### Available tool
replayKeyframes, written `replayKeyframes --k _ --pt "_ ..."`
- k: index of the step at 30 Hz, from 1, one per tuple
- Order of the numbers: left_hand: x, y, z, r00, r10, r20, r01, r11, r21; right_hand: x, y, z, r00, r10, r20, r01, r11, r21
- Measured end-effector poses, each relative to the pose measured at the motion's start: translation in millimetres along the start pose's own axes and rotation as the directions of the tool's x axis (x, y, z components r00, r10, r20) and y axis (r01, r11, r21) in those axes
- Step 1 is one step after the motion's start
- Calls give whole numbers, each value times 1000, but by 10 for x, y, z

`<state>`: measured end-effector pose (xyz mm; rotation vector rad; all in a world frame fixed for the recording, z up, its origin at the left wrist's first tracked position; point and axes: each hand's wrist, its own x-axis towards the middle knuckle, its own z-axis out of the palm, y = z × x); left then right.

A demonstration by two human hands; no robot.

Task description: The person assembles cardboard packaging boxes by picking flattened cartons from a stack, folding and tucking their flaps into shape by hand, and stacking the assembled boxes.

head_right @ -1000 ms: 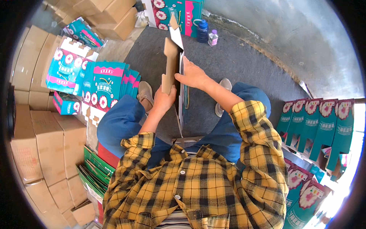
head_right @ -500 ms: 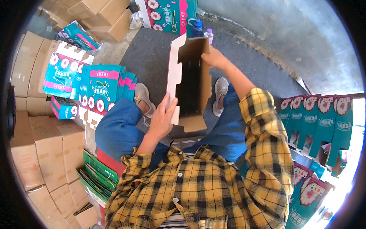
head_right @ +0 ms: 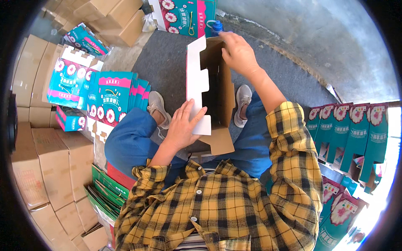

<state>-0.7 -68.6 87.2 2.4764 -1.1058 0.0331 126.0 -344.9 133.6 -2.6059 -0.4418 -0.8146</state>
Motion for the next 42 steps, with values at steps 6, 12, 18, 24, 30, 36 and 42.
replayKeyframes --k 6,12,18,24,30,36,42 --pt "26 35 17 999 32 32 -32 999 8 75 19 224 895 -87 438 292 856 -426" --pt "60 104 29 1000 1 28 0 998 -55 214 334 301 933 167 317 -61 946 -319" --pt "104 175 89 996 -84 43 87 994 -63 215 444 372 947 228 228 -187 965 -185" --pt "76 130 156 990 -129 57 132 990 -56 281 454 398 804 406 435 -516 840 168" --pt "-218 147 41 990 -53 130 81 971 -225 224 543 343 830 310 463 -438 877 198" --pt "-105 418 364 973 -210 -101 195 971 -138 240 674 207 715 27 698 -321 900 294" --pt "140 610 667 973 -38 -225 48 998 40 330 366 215 686 244 686 -262 962 -80"
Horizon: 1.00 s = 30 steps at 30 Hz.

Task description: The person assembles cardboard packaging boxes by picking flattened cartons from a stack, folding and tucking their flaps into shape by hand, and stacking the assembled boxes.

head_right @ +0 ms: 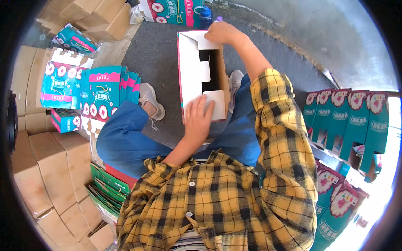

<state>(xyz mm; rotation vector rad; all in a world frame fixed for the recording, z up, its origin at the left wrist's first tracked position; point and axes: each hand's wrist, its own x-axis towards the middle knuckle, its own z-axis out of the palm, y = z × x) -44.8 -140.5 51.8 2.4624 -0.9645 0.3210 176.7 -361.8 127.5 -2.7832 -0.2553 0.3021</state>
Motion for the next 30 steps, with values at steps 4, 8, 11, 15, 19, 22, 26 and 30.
replayKeyframes --k 4,8,11,15,19,22,26,30 --pt "48 250 -48 994 -89 62 103 954 -280 4 -71 30 998 63 -11 -63 997 -46" --pt "147 218 88 968 -195 158 221 960 -171 35 -192 69 999 42 3 -42 997 -71" --pt "34 218 140 968 -203 148 218 971 -100 -34 -78 28 995 -3 96 10 997 -79" --pt "-299 -238 -220 967 -149 205 176 977 -120 -228 -181 -120 848 311 429 -360 932 36" --pt "-499 -855 -639 969 -112 218 140 983 -115 -238 -105 97 845 104 525 -222 961 167" --pt "-345 -839 -694 979 -173 109 197 940 -279 -248 305 311 928 -286 238 218 936 276" --pt "-350 -582 -414 904 -426 30 415 860 -298 -281 223 267 944 -23 330 -93 938 333" --pt "-318 -544 -268 726 -681 -97 610 702 -368 -480 139 331 924 -22 381 -189 841 507"
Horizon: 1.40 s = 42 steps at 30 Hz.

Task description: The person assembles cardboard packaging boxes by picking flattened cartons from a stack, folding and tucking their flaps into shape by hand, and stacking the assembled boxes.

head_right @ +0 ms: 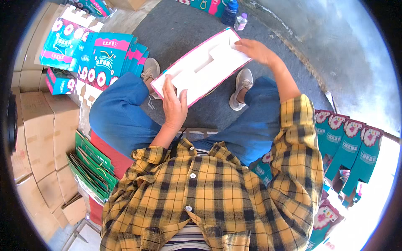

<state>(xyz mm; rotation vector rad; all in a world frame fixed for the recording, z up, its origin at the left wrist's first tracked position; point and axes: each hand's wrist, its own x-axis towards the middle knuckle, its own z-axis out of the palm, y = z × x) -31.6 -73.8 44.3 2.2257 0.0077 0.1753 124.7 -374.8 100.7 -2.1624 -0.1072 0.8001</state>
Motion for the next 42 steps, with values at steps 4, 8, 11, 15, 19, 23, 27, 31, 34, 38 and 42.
replayKeyframes --k 4,8,11,15,19,23,27,31,34,38,42 --pt "92 -8 12 906 415 -84 -358 857 370 -313 -113 407 812 -581 -59 326 534 -780" --pt "43 55 -8 872 446 200 -487 825 288 -299 -89 560 811 -582 52 309 351 -884" --pt "46 2 36 862 438 254 -502 808 308 -252 -69 569 871 -485 79 308 413 -857" --pt "28 -54 70 847 405 344 -500 827 257 -178 -170 531 954 -207 218 290 443 -848" --pt "5 -25 75 861 394 322 -483 833 271 -169 -62 474 920 -336 201 342 439 -831" --pt "-63 -59 -139 876 480 51 -479 849 226 -225 -108 246 865 -499 -58 351 682 -641" --pt "261 -428 -316 949 -260 -178 224 954 -199 -43 176 -228 838 -236 -492 104 954 -280" --pt "386 -733 -320 617 -665 421 758 357 -546 250 547 -2 888 236 -395 -105 940 325" --pt "405 -853 -340 482 -726 490 792 122 -598 231 405 118 930 335 -154 -271 904 330" --pt "350 -1194 -153 536 -471 701 752 -111 -650 237 564 44 941 317 -118 -263 906 332" --pt "292 -1397 33 377 -390 840 845 -226 -485 281 613 117 936 335 -104 -280 892 355"
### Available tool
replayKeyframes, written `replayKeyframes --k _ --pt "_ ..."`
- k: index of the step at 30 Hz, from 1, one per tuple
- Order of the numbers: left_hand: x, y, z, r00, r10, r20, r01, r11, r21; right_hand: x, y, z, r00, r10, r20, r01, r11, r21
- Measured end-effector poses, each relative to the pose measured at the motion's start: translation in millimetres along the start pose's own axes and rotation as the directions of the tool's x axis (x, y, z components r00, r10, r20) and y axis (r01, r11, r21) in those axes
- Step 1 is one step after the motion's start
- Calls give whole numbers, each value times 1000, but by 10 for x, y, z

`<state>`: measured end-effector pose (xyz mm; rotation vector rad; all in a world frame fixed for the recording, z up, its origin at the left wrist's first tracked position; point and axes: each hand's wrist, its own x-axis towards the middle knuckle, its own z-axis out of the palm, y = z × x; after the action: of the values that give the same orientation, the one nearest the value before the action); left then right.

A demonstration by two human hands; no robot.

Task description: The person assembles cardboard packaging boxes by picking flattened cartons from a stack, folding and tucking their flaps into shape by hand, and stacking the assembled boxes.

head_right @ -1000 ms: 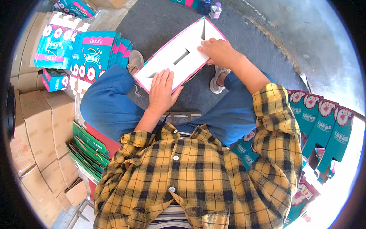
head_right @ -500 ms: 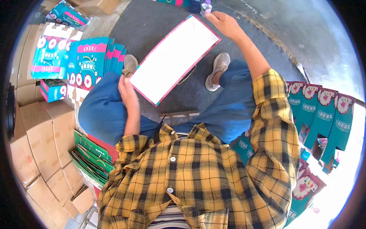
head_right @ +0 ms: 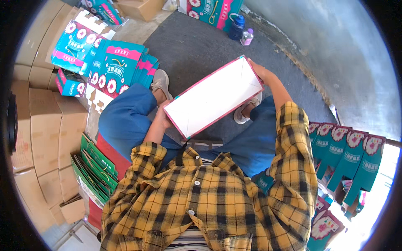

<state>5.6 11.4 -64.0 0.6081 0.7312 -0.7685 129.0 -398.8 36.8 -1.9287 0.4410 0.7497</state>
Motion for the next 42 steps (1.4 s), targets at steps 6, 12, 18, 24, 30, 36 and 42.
replayKeyframes --k 6,12,18,24,30,36,42 --pt "-263 46 108 943 322 79 -329 939 102 -262 -198 -105 997 -79 8 77 982 173" --pt "-604 243 430 638 753 160 -770 619 153 -341 -191 -409 952 -295 80 233 871 432" --pt "-567 88 590 676 737 -11 -725 666 176 -93 370 -439 975 -221 27 196 909 368" --pt "-488 75 356 720 692 54 -682 691 238 -18 316 -225 987 -99 125 81 987 138" --pt "-257 48 86 654 755 -45 -702 628 338 -17 227 -83 974 -76 212 82 996 -20" --pt "-327 -41 346 573 792 210 -495 131 859 2 135 29 996 -83 -17 77 968 -240" --pt "-461 -13 465 603 750 272 -395 -16 919 -185 -104 570 869 -444 218 378 312 -872"
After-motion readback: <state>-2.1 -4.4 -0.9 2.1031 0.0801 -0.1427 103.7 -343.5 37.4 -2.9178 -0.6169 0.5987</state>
